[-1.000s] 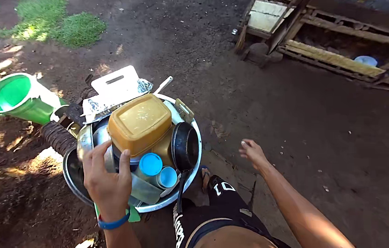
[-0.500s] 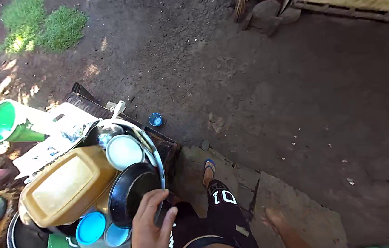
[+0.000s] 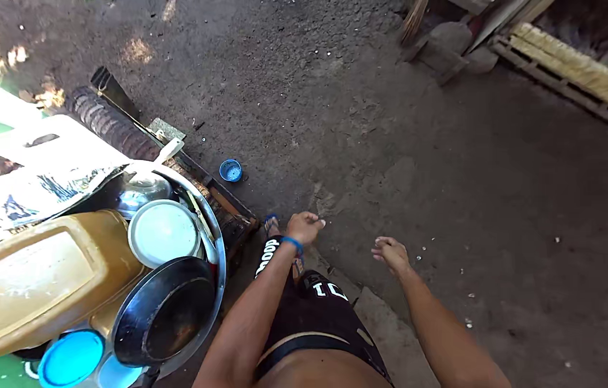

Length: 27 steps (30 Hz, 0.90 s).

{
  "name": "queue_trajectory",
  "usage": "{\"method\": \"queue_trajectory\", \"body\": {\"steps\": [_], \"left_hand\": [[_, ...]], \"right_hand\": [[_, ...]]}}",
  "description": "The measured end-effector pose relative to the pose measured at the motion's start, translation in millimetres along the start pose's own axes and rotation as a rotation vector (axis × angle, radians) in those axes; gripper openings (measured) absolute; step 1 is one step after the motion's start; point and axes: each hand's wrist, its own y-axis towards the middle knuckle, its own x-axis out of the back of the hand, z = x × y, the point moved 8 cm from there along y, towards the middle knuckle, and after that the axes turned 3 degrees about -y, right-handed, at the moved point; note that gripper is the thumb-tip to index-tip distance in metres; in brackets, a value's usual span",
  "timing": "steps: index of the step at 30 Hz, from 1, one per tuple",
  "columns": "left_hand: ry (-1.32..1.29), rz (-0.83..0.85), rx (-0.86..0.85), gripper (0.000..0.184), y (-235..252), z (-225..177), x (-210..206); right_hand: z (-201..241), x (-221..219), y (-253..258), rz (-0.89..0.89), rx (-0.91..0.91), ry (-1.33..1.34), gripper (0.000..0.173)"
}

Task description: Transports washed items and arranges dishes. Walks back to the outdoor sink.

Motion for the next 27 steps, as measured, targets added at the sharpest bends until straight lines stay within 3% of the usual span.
{"method": "queue_trajectory", "body": {"steps": [3,6,10,12,14,17,20,23,27], "left_hand": [[0.119,0.007,0.157,0.039,82,21,2],[0.238,-0.035,0.318,0.044,157,66,30],[0.129,-0.108,0.538,0.056,264,148,89],[0.068,-0.108,0.652,0.062,321,183,118],[0.095,-0.138,0.594,0.058,418,210,162],[0.091,0.064,0.61,0.052,507,269,180],[0.052,-0.008,0.673,0.051,607,333,231],[0.12,-0.113,0.699,0.052,684,409,249],[0.196,-0.153,0.765,0.07,761,458,285]], "right_hand": [[33,-16,21,0.023,0.092,-0.095,0.035],[47,-37,37,0.089,0.153,-0.245,0.035],[53,-65,80,0.09,0.023,-0.248,0.032],[83,-88,123,0.078,-0.051,-0.284,0.031],[141,-137,200,0.149,-0.048,-0.395,0.035],[184,-178,277,0.281,0.026,-0.631,0.037],[247,-233,345,0.357,0.125,-0.655,0.041],[259,-254,376,0.343,0.054,-0.562,0.038],[232,-262,396,0.422,-0.081,-0.732,0.041]]}}
